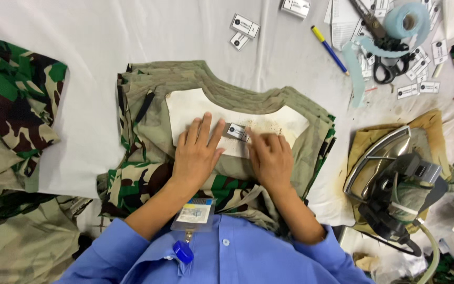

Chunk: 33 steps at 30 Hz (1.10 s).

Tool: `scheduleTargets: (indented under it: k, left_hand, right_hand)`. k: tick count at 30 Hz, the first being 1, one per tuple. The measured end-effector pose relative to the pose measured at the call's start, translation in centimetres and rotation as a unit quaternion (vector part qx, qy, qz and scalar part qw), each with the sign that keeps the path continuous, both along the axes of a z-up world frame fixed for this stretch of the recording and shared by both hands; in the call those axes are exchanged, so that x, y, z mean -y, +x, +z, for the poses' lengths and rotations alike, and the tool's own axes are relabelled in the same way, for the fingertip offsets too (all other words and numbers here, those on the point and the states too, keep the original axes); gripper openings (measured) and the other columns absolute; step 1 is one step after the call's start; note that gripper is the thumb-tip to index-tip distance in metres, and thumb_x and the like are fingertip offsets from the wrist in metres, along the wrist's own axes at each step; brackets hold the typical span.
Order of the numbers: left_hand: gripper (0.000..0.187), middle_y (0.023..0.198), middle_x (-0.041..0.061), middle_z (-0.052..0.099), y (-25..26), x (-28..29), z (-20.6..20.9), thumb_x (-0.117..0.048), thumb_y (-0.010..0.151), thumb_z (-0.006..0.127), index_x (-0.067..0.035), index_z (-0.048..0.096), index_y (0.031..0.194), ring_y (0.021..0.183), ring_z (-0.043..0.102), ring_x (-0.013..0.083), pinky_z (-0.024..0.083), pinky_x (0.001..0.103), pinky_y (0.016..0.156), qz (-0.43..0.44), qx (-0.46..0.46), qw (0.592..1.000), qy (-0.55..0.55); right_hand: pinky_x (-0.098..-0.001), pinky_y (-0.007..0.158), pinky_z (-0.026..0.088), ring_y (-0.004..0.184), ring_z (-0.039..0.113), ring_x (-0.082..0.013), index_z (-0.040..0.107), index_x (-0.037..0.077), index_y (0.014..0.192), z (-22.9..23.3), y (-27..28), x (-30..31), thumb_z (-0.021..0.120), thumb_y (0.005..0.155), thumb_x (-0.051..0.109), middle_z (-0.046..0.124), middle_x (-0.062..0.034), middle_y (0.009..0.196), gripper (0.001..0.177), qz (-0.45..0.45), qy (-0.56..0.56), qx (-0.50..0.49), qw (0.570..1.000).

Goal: The person irons the collar area of camouflage-patterned shirts using a white template and a steam iron. They repeatedly place the template on the collar, position a small label, press with the iron, and then remove the template to smooth the fabric before moving to the next shirt.

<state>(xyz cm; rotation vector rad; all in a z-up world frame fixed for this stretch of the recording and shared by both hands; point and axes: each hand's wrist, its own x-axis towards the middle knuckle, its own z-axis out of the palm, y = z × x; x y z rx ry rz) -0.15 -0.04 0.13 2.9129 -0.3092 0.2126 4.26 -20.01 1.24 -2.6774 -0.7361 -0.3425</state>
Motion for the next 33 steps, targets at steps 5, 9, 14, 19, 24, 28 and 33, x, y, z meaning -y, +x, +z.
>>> scheduleTargets:
  k: [5,9,14,19,24,28,33]
  left_hand:
    - [0.069,0.139,0.029,0.046,-0.5,0.2,0.1,-0.031,0.085,0.067,-0.018,0.043,0.148,0.122,0.05,0.0456,0.044,0.049,0.089,-0.019,0.008,1.0,0.019]
    - [0.067,0.139,0.034,0.044,-0.4,0.2,0.2,-0.028,0.083,0.072,-0.017,0.047,0.144,0.122,0.05,0.05,0.045,0.052,0.091,-0.032,0.017,0.999,0.028]
    - [0.067,0.144,0.035,0.038,-0.6,0.6,0.2,-0.026,0.084,0.071,-0.015,0.046,0.145,0.127,0.046,0.0507,0.042,0.054,0.098,-0.023,-0.021,0.999,0.036]
    - [0.063,0.145,0.036,0.036,-0.9,1.1,-0.1,-0.022,0.085,0.07,-0.013,0.048,0.144,0.13,0.043,0.0523,0.04,0.057,0.101,-0.01,-0.049,0.999,0.011]
    - [0.077,0.157,0.029,0.015,-1.4,1.3,-1.2,-0.035,0.096,0.064,-0.023,0.018,0.157,0.141,0.034,0.0443,0.042,0.049,0.11,0.011,-0.068,0.99,0.124]
    - [0.072,0.156,0.028,0.019,-1.2,1.1,-0.8,-0.042,0.096,0.059,-0.024,0.023,0.157,0.138,0.037,0.043,0.043,0.047,0.106,-0.001,-0.075,0.985,0.154]
    - [0.077,0.155,0.028,0.022,-1.1,1.1,-0.8,-0.04,0.093,0.067,-0.023,0.026,0.156,0.138,0.039,0.0432,0.045,0.048,0.105,0.008,-0.046,0.989,0.138]
  right_hand:
    - [-0.0327,0.067,0.042,0.078,0.052,-0.0249,0.071,0.032,0.117,-1.5,-0.8,1.2,0.058,0.095,0.03,0.055,-0.0033,0.092,0.026,0.039,-0.016,0.039,0.998]
    - [-0.0338,0.069,0.042,0.083,0.053,-0.0259,0.072,0.036,0.115,-1.5,-0.3,1.5,0.058,0.095,0.034,0.056,-0.0018,0.095,0.025,0.044,-0.003,-0.002,0.999]
    - [-0.0362,0.071,0.042,0.085,0.053,-0.0264,0.071,0.037,0.117,-1.2,-0.2,1.2,0.061,0.094,0.033,0.055,-0.0027,0.097,0.026,0.024,-0.005,-0.018,1.0]
    - [-0.0442,0.079,0.046,0.097,0.057,-0.0367,0.069,0.023,0.121,0.0,1.5,8.9,0.064,0.09,0.012,0.057,-0.0127,0.11,0.033,0.003,0.061,-0.11,0.992]
    - [-0.0493,0.075,0.052,0.105,0.051,-0.0375,0.054,-0.007,0.14,7.2,-0.5,23.5,0.106,0.083,0.005,0.048,-0.0256,0.122,0.077,-0.294,-0.239,0.116,0.918]
    - [-0.0666,0.064,0.04,0.08,0.055,-0.0675,0.048,-0.008,0.127,3.2,-1.5,33.0,0.055,0.117,0.037,0.064,-0.0439,0.096,0.046,-0.4,-0.157,-0.185,0.884]
    - [-0.0483,0.071,0.034,0.086,0.045,-0.0341,0.048,-0.003,0.121,7.4,-1.8,27.4,0.05,0.117,0.027,0.052,-0.0211,0.101,0.03,-0.381,0.025,-0.257,0.888]
